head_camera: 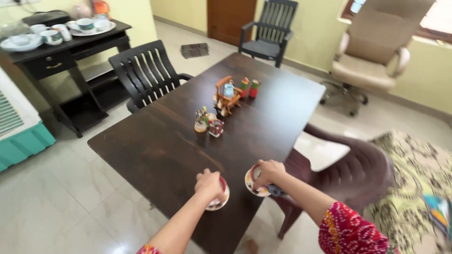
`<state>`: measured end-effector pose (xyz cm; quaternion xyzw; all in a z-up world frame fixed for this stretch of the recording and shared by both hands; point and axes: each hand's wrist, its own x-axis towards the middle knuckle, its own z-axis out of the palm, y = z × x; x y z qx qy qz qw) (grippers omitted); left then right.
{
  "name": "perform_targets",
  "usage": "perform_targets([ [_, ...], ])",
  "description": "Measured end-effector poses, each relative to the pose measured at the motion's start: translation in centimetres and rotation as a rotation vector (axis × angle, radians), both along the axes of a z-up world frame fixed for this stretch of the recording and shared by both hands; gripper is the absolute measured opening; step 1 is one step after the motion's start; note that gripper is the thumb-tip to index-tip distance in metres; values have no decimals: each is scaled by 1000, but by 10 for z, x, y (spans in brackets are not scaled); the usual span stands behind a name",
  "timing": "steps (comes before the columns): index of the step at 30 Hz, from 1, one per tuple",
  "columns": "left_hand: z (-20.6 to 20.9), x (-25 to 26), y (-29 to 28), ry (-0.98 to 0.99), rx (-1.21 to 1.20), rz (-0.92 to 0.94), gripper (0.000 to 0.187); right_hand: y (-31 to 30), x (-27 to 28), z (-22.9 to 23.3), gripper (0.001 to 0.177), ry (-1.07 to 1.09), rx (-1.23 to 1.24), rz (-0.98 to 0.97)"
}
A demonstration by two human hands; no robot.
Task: Moving and arranging miniature tea set items and furniture on a table.
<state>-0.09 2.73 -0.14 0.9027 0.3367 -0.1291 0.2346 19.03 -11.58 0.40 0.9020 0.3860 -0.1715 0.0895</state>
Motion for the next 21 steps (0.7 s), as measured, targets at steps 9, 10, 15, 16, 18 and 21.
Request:
perform_targets([
  [9,-31,68,67,78,-24,291,79,103,152,-23,96,-56,-24,96],
  [10,-30,80,71,92,-34,302,79,112,169,-24,96,-44,-34,108],
  [15,-35,135,90,40,-26,419,83,155,246,-32,98,-54,-22,94],
  [16,-35,146,93,49,-34,431,83,164,259,-34,98,-46,-31,107],
  [18,-37,164,99,34,-21,457,84,179,283,-38,98,-84,-13,99],
  [21,-39,186,106,43,-30,472,87,200,308,-39,112,-84,23,56],
])
